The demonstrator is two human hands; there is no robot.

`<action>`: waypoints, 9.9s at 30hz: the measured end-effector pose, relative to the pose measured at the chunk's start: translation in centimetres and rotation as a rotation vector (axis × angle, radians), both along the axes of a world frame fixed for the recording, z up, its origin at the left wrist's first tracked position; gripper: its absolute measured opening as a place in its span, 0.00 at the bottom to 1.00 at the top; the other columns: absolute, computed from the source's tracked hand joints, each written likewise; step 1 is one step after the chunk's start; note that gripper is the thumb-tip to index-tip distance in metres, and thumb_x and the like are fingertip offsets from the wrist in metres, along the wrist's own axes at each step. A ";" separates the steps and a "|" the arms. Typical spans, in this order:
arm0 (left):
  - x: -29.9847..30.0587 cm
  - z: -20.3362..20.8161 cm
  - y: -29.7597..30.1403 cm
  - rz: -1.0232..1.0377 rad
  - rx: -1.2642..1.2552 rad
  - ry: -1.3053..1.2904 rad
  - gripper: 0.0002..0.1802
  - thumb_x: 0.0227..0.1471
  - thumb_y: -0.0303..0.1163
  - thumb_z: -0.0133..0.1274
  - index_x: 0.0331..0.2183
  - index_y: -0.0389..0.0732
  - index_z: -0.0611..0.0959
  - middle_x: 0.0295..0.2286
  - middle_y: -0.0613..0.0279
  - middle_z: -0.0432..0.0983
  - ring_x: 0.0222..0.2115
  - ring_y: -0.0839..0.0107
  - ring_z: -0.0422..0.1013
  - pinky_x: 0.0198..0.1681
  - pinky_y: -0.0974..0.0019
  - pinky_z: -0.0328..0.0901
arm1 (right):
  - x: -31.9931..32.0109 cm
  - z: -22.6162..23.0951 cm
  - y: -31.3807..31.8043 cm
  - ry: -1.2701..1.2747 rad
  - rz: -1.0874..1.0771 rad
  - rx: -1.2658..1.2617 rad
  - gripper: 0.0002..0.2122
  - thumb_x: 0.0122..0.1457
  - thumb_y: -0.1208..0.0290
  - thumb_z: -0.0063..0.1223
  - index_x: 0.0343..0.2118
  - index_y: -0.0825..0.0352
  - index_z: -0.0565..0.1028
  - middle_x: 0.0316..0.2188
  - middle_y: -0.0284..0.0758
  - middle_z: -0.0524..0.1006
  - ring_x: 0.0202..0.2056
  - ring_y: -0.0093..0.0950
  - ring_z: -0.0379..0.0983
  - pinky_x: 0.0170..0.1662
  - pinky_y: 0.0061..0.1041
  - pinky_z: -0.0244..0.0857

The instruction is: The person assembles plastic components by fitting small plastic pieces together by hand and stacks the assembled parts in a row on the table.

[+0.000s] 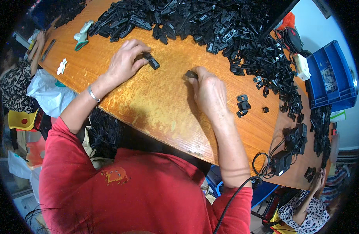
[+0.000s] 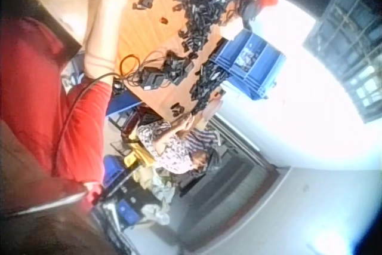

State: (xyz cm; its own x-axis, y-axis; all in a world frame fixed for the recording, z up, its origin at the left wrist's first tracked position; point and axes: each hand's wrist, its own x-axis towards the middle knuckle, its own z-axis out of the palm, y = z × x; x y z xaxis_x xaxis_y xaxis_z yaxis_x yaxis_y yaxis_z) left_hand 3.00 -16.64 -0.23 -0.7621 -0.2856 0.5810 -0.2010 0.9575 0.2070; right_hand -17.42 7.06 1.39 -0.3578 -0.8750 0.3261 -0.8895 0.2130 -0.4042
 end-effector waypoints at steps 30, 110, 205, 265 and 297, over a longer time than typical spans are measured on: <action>-2.0 -2.2 4.1 -0.164 0.491 -0.024 0.12 0.52 0.26 0.71 0.35 0.33 0.84 0.30 0.59 0.74 0.28 0.67 0.71 0.34 0.63 0.67 | 1.3 -2.9 -4.9 0.057 0.212 -0.165 0.07 0.57 0.69 0.69 0.38 0.62 0.88 0.32 0.39 0.81 0.35 0.44 0.81 0.39 0.42 0.75; -2.3 -0.8 6.1 -0.206 0.397 -0.109 0.19 0.55 0.27 0.67 0.48 0.37 0.83 0.38 0.54 0.81 0.40 0.58 0.78 0.44 0.59 0.73 | -2.3 -0.4 4.8 -0.079 -0.100 -0.171 0.11 0.59 0.70 0.71 0.40 0.67 0.82 0.36 0.43 0.82 0.34 0.41 0.83 0.39 0.37 0.75; 0.5 -1.4 3.5 -0.225 0.340 -0.117 0.14 0.52 0.31 0.71 0.39 0.36 0.86 0.35 0.54 0.78 0.38 0.54 0.76 0.42 0.55 0.70 | 3.0 -1.6 -2.6 -0.084 0.160 -0.093 0.11 0.54 0.72 0.73 0.41 0.64 0.88 0.34 0.42 0.81 0.36 0.44 0.82 0.40 0.40 0.75; -10.6 2.0 0.2 -0.180 0.087 -0.314 0.36 0.53 0.45 0.70 0.62 0.57 0.80 0.61 0.39 0.70 0.64 0.42 0.65 0.67 0.48 0.64 | -3.0 -1.9 4.3 0.026 -0.031 -0.031 0.12 0.59 0.78 0.66 0.46 0.66 0.81 0.40 0.49 0.83 0.40 0.51 0.82 0.43 0.46 0.76; -1.6 0.2 13.0 -0.434 0.178 -0.173 0.11 0.63 0.31 0.59 0.46 0.41 0.83 0.37 0.54 0.75 0.41 0.51 0.73 0.45 0.52 0.70 | -2.0 0.4 5.4 -0.050 -0.027 0.140 0.10 0.58 0.73 0.66 0.43 0.66 0.87 0.40 0.50 0.81 0.43 0.50 0.82 0.48 0.45 0.75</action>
